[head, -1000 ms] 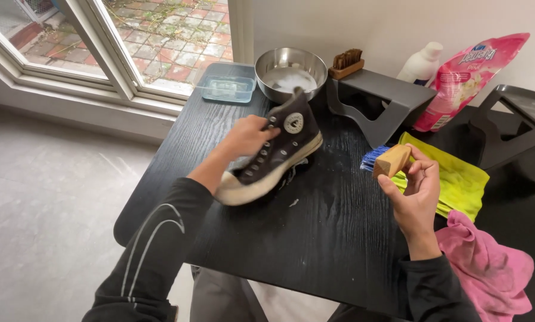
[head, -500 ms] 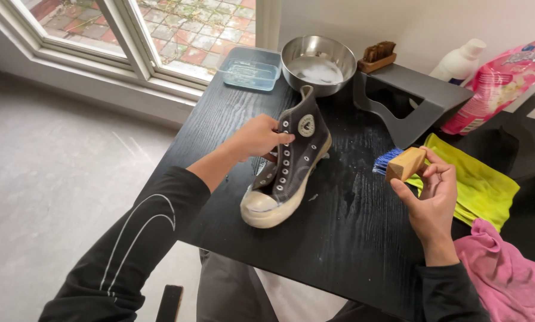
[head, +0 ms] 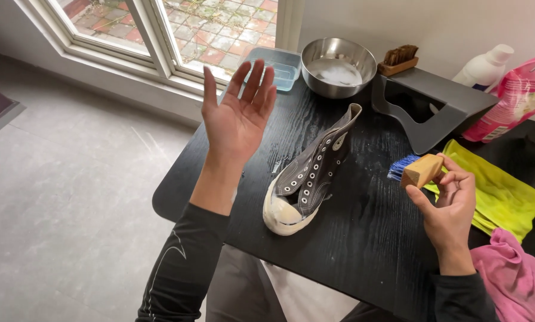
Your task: The person scrubs a black high-top sneaker with a wooden-handled brush, focusing on the white rubber sole and toe cap. They rotate the shoe to clean different sections of the sole and upper, using a bowl of soapy water nearby.
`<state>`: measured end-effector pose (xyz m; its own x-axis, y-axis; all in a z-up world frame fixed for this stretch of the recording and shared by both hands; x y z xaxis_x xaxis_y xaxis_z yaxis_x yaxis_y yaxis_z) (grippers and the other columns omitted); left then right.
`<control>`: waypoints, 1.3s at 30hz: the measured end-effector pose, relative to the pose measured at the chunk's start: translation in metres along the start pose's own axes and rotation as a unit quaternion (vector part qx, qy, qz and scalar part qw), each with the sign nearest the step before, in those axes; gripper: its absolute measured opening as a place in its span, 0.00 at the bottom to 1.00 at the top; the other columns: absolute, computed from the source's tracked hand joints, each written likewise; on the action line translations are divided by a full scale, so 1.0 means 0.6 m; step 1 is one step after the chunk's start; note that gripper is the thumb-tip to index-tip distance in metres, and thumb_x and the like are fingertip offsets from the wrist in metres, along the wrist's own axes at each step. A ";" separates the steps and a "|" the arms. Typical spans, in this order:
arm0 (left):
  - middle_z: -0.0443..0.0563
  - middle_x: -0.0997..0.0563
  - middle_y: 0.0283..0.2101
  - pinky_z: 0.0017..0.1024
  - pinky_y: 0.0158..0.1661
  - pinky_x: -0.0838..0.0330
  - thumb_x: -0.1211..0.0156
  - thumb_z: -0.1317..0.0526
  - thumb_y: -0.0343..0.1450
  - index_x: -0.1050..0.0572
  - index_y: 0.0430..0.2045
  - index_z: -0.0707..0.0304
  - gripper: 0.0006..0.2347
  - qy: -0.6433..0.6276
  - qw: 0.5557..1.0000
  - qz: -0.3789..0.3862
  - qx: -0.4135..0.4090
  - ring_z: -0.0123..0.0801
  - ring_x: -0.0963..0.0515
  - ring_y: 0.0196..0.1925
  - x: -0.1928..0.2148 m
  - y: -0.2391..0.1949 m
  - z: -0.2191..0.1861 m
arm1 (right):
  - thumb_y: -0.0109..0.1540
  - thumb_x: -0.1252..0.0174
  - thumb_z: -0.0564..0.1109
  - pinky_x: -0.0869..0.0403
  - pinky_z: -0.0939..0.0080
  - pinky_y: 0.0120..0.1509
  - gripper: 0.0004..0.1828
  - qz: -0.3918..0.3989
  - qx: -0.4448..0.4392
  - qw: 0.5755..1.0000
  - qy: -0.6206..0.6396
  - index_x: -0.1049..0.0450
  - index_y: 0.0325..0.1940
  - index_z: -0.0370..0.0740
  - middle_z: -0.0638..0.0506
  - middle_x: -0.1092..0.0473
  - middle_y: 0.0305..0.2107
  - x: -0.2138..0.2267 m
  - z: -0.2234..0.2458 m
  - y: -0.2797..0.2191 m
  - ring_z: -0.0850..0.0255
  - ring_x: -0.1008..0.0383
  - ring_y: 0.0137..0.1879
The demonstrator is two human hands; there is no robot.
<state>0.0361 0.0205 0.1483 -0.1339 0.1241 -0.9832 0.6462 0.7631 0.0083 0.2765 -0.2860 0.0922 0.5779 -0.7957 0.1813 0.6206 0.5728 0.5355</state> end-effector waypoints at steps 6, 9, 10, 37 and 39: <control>0.57 0.17 0.40 0.37 0.45 0.25 0.41 0.40 0.64 0.21 0.32 0.65 0.23 0.084 0.977 -0.110 -0.159 0.46 0.19 0.45 0.112 -0.004 -0.098 | 0.58 0.39 0.37 0.35 0.54 0.71 0.25 0.005 -0.010 1.000 -0.014 0.50 0.46 0.43 0.31 0.43 0.67 -0.002 0.006 -0.005 0.45 0.40 0.76; 0.54 0.15 0.35 0.40 0.44 0.23 0.49 0.41 0.69 0.21 0.30 0.60 0.21 0.211 0.950 -0.087 -0.214 0.44 0.16 0.42 0.156 -0.007 -0.172 | 0.58 0.39 0.37 0.35 0.55 0.71 0.25 0.006 -0.022 1.000 -0.019 0.50 0.46 0.42 0.31 0.42 0.67 -0.002 0.000 -0.008 0.46 0.40 0.76; 0.54 0.15 0.35 0.40 0.44 0.23 0.49 0.41 0.69 0.21 0.30 0.60 0.21 0.210 0.950 -0.088 -0.215 0.44 0.16 0.42 0.180 -0.009 -0.194 | 0.58 0.39 0.37 0.35 0.55 0.71 0.25 0.007 -0.022 1.000 -0.019 0.50 0.46 0.42 0.31 0.42 0.67 -0.002 -0.003 -0.007 0.46 0.40 0.76; 0.52 0.20 0.42 0.37 0.44 0.30 0.51 0.50 0.66 0.25 0.32 0.58 0.14 0.664 0.740 -0.093 0.040 0.39 0.22 0.43 0.467 -0.190 -0.022 | 0.57 0.39 0.36 0.37 0.51 0.76 0.24 0.024 -0.017 0.999 -0.025 0.50 0.45 0.41 0.29 0.42 0.67 -0.029 -0.013 -0.002 0.44 0.42 0.78; 0.54 0.20 0.45 0.40 0.48 0.31 0.50 0.53 0.66 0.24 0.34 0.59 0.12 0.768 0.617 0.052 0.166 0.43 0.22 0.46 0.471 -0.239 0.090 | 0.57 0.39 0.37 0.38 0.51 0.77 0.24 0.034 -0.004 0.999 -0.017 0.49 0.45 0.42 0.30 0.42 0.66 -0.030 -0.009 -0.004 0.45 0.43 0.79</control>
<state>-0.0542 -0.0882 -0.1405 -0.4676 0.8104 0.3529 0.7950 0.5601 -0.2329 0.2673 -0.2719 0.0830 0.6011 -0.7607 0.2449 0.5851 0.6276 0.5136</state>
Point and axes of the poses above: each hand's wrist, its own y-axis towards the middle knuckle, its own x-axis out of the back of the hand, z = x × y, the point moved 9 cm from there along y, towards the middle knuckle
